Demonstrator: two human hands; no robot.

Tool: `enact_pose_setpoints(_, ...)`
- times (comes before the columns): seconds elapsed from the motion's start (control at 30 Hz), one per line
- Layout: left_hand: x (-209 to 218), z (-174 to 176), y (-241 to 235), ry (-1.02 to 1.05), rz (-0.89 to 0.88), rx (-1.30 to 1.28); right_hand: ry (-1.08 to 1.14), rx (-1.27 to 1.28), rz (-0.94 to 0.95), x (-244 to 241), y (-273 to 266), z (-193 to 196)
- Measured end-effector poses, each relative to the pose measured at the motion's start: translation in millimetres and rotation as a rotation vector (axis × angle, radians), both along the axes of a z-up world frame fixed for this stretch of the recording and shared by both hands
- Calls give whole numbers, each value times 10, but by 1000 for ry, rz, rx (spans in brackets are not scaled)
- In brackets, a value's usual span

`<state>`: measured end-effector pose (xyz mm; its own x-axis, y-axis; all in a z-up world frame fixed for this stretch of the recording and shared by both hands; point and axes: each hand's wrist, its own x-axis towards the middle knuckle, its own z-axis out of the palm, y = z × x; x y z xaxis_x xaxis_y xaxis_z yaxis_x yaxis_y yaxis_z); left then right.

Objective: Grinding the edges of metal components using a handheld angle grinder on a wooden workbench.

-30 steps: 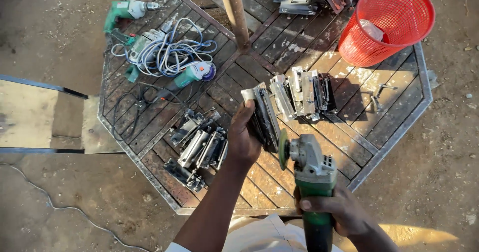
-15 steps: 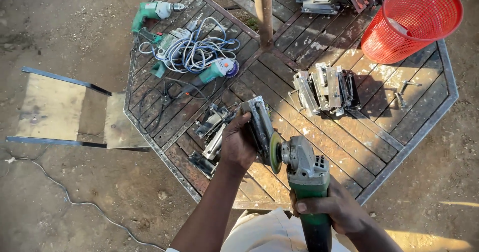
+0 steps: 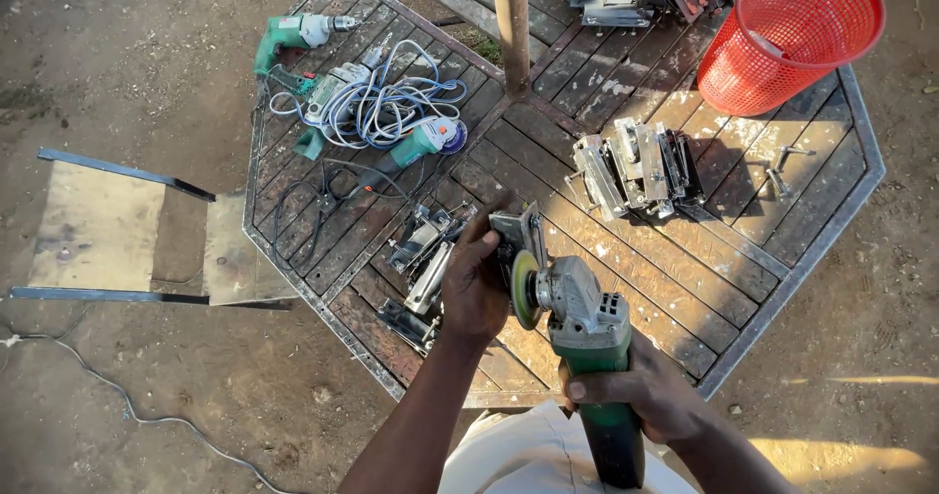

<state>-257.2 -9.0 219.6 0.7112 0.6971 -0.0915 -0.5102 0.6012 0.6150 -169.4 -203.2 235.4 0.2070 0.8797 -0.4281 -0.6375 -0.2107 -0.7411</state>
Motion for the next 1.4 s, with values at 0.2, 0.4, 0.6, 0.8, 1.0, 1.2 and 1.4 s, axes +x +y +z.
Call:
enact_pose_setpoints(0.2, -18, 69, -136, -71, 41, -15, 69, -179, -82, -3, 38, -155)
enact_pose_setpoints(0.4, 17, 53, -128, -68, 54, -38, 11, -176, -54, 62, 100, -77)
enact_pose_setpoints(0.6, 48, -20, -115, -102, 62, -3, 24, -179, -53, 88, 173, 41)
enact_pose_setpoints(0.8, 86, -16, -121, -137, 68, 4, -37, -106, -6, 107, 162, -25)
enact_pose_setpoints(1.0, 53, -62, -59, -133, 126, -35, -3, -134, -13, 114, 250, 22)
enact_pose_setpoints(1.2, -11, -87, 19, -174, 107, -36, -53, -212, 13, 57, 269, 129)
enact_pose_setpoints(1.4, 11, -83, 43, -232, 86, -62, -80, -170, 40, 97, 293, 23)
